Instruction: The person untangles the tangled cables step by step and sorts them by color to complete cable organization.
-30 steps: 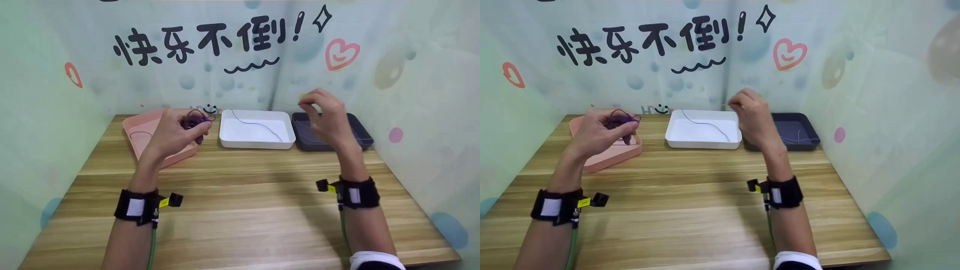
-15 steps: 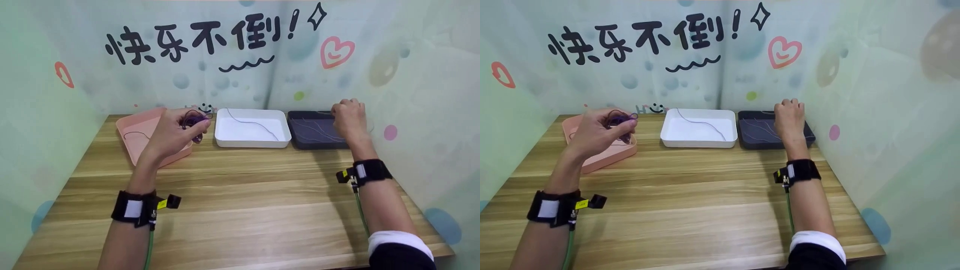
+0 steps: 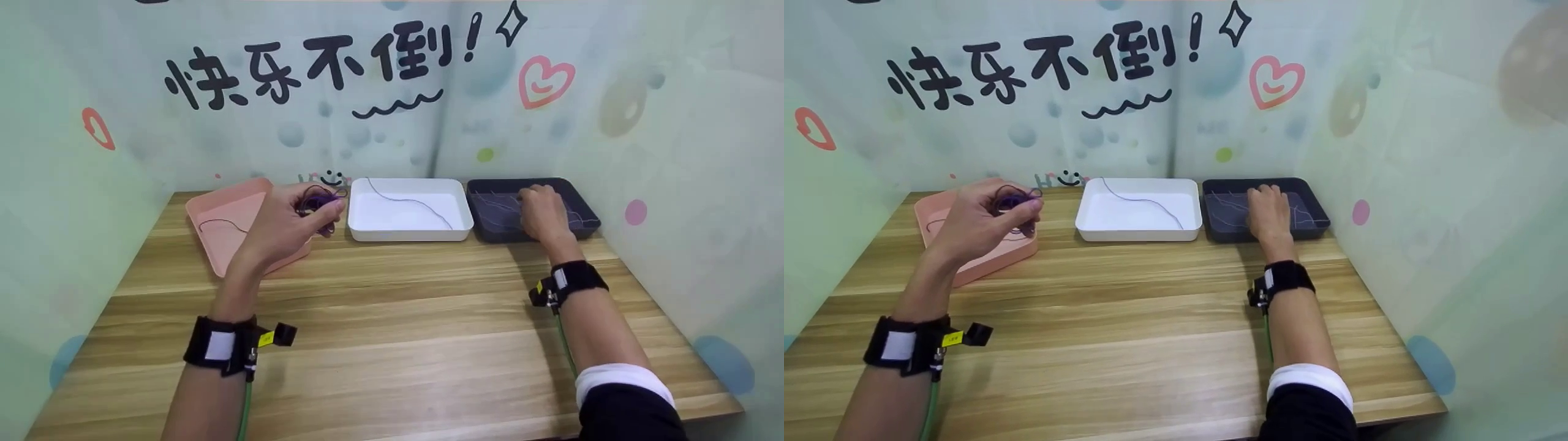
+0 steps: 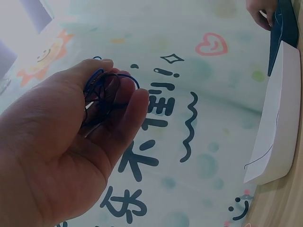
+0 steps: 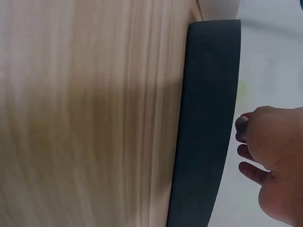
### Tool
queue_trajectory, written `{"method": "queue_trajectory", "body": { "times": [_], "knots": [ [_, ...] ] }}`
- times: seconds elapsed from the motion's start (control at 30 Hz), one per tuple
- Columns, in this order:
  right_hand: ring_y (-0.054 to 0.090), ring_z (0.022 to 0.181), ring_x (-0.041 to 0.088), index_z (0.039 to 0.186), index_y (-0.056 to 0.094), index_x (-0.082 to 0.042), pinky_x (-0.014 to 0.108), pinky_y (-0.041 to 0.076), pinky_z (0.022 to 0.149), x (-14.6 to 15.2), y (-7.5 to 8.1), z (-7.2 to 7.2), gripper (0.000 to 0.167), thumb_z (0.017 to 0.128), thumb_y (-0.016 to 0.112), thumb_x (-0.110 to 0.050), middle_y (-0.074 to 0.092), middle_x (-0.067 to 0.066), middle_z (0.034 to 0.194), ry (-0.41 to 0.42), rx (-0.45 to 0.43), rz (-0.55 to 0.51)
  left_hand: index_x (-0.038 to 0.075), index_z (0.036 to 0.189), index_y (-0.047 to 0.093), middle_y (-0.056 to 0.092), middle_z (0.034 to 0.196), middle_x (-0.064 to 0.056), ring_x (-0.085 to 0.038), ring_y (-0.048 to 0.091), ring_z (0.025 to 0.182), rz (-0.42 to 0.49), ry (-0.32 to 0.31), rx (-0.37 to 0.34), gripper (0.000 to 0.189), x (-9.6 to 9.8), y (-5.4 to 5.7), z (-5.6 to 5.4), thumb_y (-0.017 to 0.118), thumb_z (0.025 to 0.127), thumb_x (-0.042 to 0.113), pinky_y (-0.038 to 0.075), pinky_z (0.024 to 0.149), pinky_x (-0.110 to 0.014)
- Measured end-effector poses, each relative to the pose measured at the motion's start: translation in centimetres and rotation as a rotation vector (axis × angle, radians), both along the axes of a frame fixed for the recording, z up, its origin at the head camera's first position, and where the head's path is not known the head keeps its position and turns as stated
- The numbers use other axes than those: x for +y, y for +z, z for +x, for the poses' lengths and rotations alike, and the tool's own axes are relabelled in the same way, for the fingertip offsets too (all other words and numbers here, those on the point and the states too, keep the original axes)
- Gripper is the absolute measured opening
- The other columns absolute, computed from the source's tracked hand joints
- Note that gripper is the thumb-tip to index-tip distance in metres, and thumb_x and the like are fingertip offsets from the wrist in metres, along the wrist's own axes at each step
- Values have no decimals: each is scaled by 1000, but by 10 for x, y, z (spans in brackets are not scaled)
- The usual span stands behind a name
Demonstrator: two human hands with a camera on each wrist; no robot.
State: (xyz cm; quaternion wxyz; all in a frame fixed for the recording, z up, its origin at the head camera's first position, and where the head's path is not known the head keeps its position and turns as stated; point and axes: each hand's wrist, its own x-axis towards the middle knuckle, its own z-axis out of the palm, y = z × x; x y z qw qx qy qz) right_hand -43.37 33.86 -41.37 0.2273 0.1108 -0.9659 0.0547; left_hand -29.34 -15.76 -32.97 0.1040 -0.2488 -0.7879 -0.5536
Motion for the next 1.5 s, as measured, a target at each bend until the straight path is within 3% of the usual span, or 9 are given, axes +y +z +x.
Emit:
{"method": "queue_trajectory", "body": {
  "times": [0.17,0.37,0.53,0.77,0.9,1.03,1.13,1.27,1.5],
  "knots": [
    [64,134,57,131,74,10,68,51,119,-16,15,14,29,109,66,-7,73,34,136,89,28,-231,5,119,81,80,103,-9,-20,78,82,25,-5,-28,20,4,0,1,80,107,21,69,76,-29],
    [58,149,49,144,68,7,62,45,130,-60,50,48,41,110,72,-16,67,29,154,280,131,-422,5,122,76,75,117,-9,-22,71,101,1,-11,11,24,10,-1,1,84,104,20,64,82,-24],
    [53,159,41,152,64,2,59,40,137,-111,77,84,50,110,74,-23,61,21,166,459,170,-446,3,123,73,73,125,-13,-24,69,108,-10,-25,23,28,13,-4,1,85,103,17,63,87,-23],
    [44,167,41,159,58,-1,57,34,142,-169,97,121,65,105,78,-32,54,19,172,724,183,-408,5,119,72,75,110,-8,-22,71,93,-26,-49,38,26,17,-6,1,86,102,19,62,77,-24],
    [56,159,36,156,63,-1,51,46,135,-192,99,132,67,100,86,-30,64,17,164,853,188,-416,6,118,72,73,107,-5,-20,69,89,-43,-70,50,25,19,-7,1,86,102,20,60,75,-23],
    [72,137,28,140,76,-3,42,60,114,-210,97,137,45,101,87,-24,78,14,142,922,175,-466,6,118,71,70,105,-6,-20,67,86,-56,-96,58,26,22,-6,2,86,103,20,59,73,-23],
    [76,125,27,127,82,-4,39,63,109,-217,94,137,26,104,83,-16,82,12,128,960,156,-510,5,118,71,69,103,-5,-20,66,85,-60,-114,63,26,23,-6,3,86,103,20,59,72,-23],
    [79,118,27,115,85,-3,36,63,110,-220,91,137,12,105,80,-9,84,12,118,989,114,-591,5,116,71,68,98,-4,-18,64,80,-49,-141,67,26,23,-5,4,87,102,19,57,69,-22],
    [81,106,24,111,81,5,30,65,102,-218,92,142,13,109,72,-4,84,18,109,971,-82,-811,4,116,73,70,96,-3,-15,65,78,-28,-193,41,22,25,-4,7,84,104,17,59,69,-23]
  ]
}}
